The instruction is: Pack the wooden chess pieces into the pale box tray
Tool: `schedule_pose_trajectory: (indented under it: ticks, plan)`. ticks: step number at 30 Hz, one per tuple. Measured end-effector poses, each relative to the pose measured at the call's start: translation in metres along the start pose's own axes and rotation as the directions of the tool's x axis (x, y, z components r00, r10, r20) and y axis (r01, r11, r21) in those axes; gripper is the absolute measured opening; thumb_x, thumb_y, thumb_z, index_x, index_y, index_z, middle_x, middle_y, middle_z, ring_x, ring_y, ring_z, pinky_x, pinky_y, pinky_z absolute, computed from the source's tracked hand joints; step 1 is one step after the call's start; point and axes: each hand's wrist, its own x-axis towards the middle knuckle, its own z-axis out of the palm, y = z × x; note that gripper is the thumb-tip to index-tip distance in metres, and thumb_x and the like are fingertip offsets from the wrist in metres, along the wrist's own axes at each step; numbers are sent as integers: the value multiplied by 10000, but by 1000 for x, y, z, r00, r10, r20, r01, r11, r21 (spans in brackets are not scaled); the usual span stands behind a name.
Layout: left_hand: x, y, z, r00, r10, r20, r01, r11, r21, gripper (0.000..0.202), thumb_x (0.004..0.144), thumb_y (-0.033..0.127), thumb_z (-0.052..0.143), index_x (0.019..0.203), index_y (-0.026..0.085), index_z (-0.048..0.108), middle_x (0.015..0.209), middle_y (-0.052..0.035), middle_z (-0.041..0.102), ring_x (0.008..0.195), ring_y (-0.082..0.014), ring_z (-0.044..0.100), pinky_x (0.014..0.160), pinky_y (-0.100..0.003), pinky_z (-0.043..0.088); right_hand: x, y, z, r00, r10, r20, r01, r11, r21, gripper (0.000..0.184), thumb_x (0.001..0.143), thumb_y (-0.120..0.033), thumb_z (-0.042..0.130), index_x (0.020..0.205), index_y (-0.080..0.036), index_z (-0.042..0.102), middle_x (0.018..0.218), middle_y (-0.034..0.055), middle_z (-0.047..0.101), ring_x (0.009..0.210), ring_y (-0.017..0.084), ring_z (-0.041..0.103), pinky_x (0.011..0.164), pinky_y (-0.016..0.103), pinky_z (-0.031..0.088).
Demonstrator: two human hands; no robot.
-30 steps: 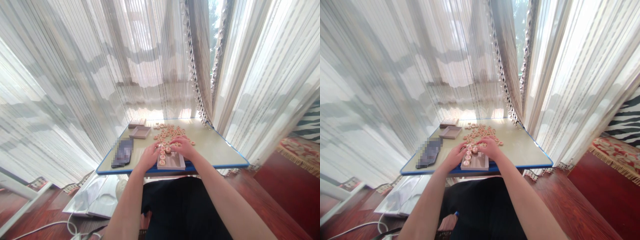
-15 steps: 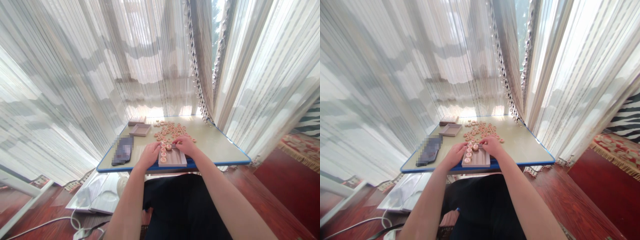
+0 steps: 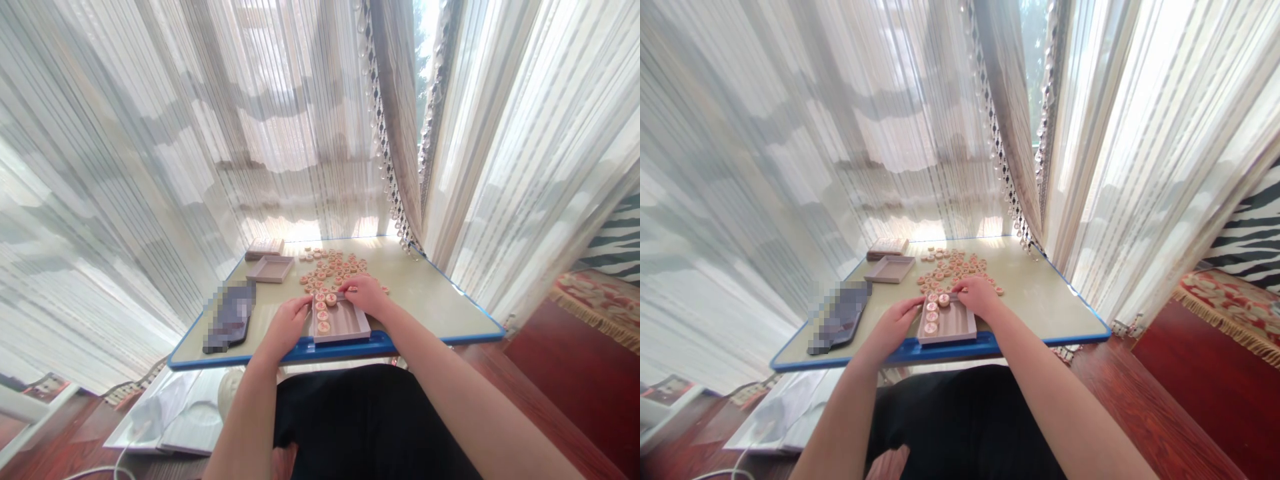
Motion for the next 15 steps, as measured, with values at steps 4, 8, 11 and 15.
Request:
schedule_pose_trajectory:
  ticks: [4, 8, 11, 15]
  plan:
    - [-1, 0, -1, 1000, 0, -10, 0, 1000, 22, 410, 861, 286, 359, 1161, 197, 623, 1204, -43, 624, 1136, -199, 543, 1019, -322, 376, 2, -1, 0, 999, -53, -7, 53, 998, -28, 232, 721, -111, 533, 781, -228, 724, 858, 25, 691, 957, 216, 548, 880, 329, 416]
    - [-2, -4, 1, 1000, -9, 2, 9, 999, 37, 426, 867, 304, 347, 1189, 195, 605, 1231, -56, 602, 1174, -205, 510, 1042, -338, 353, 3, -4, 1, 999, -34, 0, 34, 998, -62, 232, 721, -105, 527, 788, -219, 718, 856, 27, 688, 940, 217, 539, 866, 329, 416]
    - [0, -8, 2, 1000, -30, -4, 31, 998, 52, 446, 868, 318, 339, 1212, 180, 588, 1249, -72, 585, 1196, -209, 489, 1056, -350, 338, 2, -7, -5, 997, -83, 1, 82, 988, -130, 239, 748, -115, 508, 822, -205, 717, 891, 42, 683, 940, 219, 531, 878, 339, 410]
    - [2, -10, 3, 1000, -29, 4, 29, 999, 36, 449, 858, 337, 351, 1211, 190, 586, 1235, -69, 595, 1182, -218, 499, 1046, -370, 351, 10, -2, -23, 987, -161, 24, 162, 970, -183, 277, 773, -85, 472, 833, -198, 718, 905, 51, 676, 946, 202, 534, 887, 315, 412]
